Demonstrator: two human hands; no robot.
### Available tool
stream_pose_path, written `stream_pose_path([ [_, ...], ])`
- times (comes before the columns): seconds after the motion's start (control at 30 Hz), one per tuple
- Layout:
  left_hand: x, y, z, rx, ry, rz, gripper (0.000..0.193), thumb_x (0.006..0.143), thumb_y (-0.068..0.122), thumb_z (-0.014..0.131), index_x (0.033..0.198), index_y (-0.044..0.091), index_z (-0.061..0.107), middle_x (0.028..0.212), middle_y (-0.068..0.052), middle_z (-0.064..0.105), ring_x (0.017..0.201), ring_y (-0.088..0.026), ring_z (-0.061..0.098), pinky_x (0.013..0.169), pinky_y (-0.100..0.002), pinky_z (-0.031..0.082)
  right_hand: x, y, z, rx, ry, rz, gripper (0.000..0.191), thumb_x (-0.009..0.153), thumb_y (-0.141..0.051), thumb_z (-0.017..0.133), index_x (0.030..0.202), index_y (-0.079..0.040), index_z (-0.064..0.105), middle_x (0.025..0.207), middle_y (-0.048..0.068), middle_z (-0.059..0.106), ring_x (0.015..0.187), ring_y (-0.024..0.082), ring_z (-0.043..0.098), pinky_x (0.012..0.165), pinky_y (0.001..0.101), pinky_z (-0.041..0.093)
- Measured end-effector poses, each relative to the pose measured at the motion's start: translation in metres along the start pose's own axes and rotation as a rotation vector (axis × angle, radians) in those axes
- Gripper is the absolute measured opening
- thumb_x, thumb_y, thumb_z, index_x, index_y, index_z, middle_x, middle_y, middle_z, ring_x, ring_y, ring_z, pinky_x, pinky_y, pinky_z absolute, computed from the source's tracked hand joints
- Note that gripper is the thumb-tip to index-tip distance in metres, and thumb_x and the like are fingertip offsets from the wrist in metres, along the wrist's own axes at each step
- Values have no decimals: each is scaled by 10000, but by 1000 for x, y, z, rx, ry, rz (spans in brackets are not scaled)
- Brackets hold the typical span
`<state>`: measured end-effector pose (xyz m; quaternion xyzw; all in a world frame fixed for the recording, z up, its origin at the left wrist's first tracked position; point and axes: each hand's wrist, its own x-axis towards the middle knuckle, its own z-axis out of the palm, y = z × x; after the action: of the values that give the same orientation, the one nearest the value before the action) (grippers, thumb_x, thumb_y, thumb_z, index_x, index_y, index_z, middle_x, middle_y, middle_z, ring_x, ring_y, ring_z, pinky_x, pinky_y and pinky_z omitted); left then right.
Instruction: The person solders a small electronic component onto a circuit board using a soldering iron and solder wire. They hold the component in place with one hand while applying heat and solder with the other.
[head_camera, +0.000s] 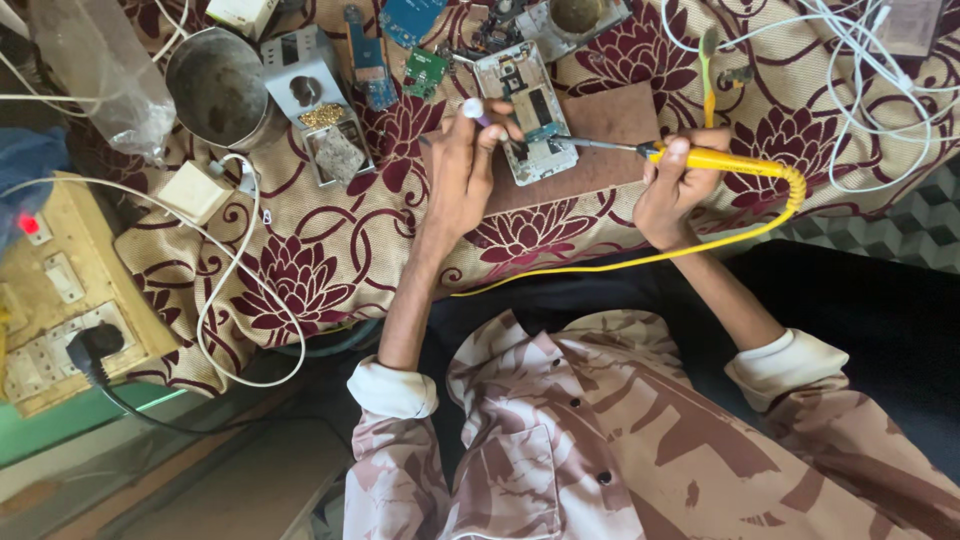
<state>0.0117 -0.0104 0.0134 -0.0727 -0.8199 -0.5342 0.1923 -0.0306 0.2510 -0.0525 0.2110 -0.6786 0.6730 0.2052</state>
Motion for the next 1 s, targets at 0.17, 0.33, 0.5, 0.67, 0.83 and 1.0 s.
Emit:
stream_pose_path([
  [0.17, 8, -6, 3, -9, 5, 127, 267, 1069, -63, 410, 1241, 19, 597, 1184, -104, 741, 1079, -242, 683, 1031, -391, 454, 2, -3, -1, 7, 23, -23, 223, 1186, -239, 443, 1117, -33, 387, 946, 95, 474, 553, 88, 463, 495, 217, 406],
  [0.33, 13, -13, -1, 319, -141, 185, 427, 868, -153, 462, 1236, 16, 600, 1199, -138, 680, 1053, -285, 607, 1012, -406, 377, -1, -5, -3, -19, -20, -62, 250, 1190, -272, 442, 1146, -33, 384, 825, 59, 490, 561, 104, 480, 549, 221, 406],
  [0.5, 11, -11, -3, 474, -202, 276, 465, 784, -129, 485, 1225, 8, 534, 1267, -161, 630, 1119, -308, 570, 1031, -446, 334, -3, -3, -5, 2, -35, -38, 276, 1194, -296, 453, 1192, -36, 360, 854, 86, 495, 599, 115, 509, 578, 217, 419],
  [0.67, -1, -9, -6, 431, -204, 269, 471, 820, -143, 469, 1257, 18, 540, 1257, -135, 643, 1088, -289, 585, 1031, -466, 345, -7, 2, -5, 65, -44, -62, 316, 1179, -335, 484, 1252, -58, 350, 876, 93, 507, 647, 147, 553, 627, 236, 449],
  [0.83, 3, -15, -4, 362, -111, 194, 308, 959, -109, 465, 1202, 40, 583, 1181, -100, 702, 962, -247, 622, 953, -417, 386, -7, 7, -5, 124, -23, -60, 327, 1186, -349, 506, 1276, -65, 371, 844, 83, 483, 679, 157, 518, 693, 272, 517],
  [1.0, 6, -15, 0, 186, -40, 183, 228, 1044, -58, 452, 1206, 23, 590, 1109, -100, 736, 1003, -233, 660, 946, -390, 390, -6, 9, -2, 153, 43, -23, 352, 1168, -364, 528, 1271, -59, 387, 799, 73, 459, 659, 150, 524, 667, 262, 504],
])
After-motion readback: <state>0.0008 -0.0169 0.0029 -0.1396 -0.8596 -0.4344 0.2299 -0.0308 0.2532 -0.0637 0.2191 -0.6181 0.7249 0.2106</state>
